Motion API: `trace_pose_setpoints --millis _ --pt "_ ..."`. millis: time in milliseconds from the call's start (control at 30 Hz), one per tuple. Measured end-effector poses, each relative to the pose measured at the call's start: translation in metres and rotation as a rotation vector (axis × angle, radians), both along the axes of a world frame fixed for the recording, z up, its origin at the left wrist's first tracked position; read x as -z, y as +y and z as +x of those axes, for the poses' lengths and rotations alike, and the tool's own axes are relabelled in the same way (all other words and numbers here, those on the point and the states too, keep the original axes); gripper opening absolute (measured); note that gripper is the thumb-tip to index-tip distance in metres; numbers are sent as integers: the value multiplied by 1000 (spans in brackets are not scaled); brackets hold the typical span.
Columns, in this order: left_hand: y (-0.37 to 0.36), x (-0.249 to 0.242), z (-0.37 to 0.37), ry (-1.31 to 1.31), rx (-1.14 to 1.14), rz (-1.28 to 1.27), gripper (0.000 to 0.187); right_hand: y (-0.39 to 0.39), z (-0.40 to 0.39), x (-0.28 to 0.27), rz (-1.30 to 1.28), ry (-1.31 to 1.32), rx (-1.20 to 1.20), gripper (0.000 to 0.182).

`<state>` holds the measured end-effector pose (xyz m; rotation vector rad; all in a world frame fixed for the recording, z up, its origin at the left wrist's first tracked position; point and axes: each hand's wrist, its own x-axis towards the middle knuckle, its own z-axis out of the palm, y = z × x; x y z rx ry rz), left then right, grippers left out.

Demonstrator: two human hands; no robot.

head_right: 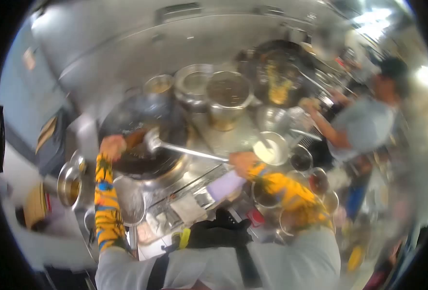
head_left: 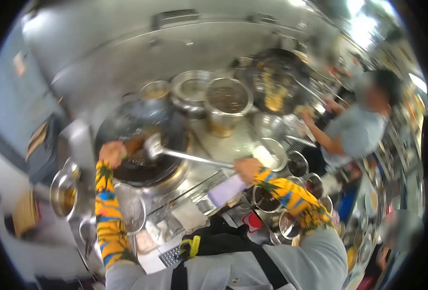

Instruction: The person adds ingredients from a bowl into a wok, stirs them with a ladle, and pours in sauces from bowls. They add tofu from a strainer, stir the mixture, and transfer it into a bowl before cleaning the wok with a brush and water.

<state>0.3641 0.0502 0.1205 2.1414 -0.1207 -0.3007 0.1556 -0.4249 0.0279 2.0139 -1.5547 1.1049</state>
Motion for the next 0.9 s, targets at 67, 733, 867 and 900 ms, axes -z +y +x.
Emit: trace_pose_setpoints --millis 67,733,867,900 --pt "-1 -23 -11 -93 -53 -401 40 -11 -21 -7 18 329 -254 14" --pt "-6 44 -142 -493 -56 112 50 246 -30 -125 1582 314 -2015 81" --pt "-29 56 -161 -599 -227 16 51 436 3 -162 1944 244 -1930 75" --pt "-32 60 -163 -670 -261 -24 52 480 16 -144 1893 234 -1974 74"
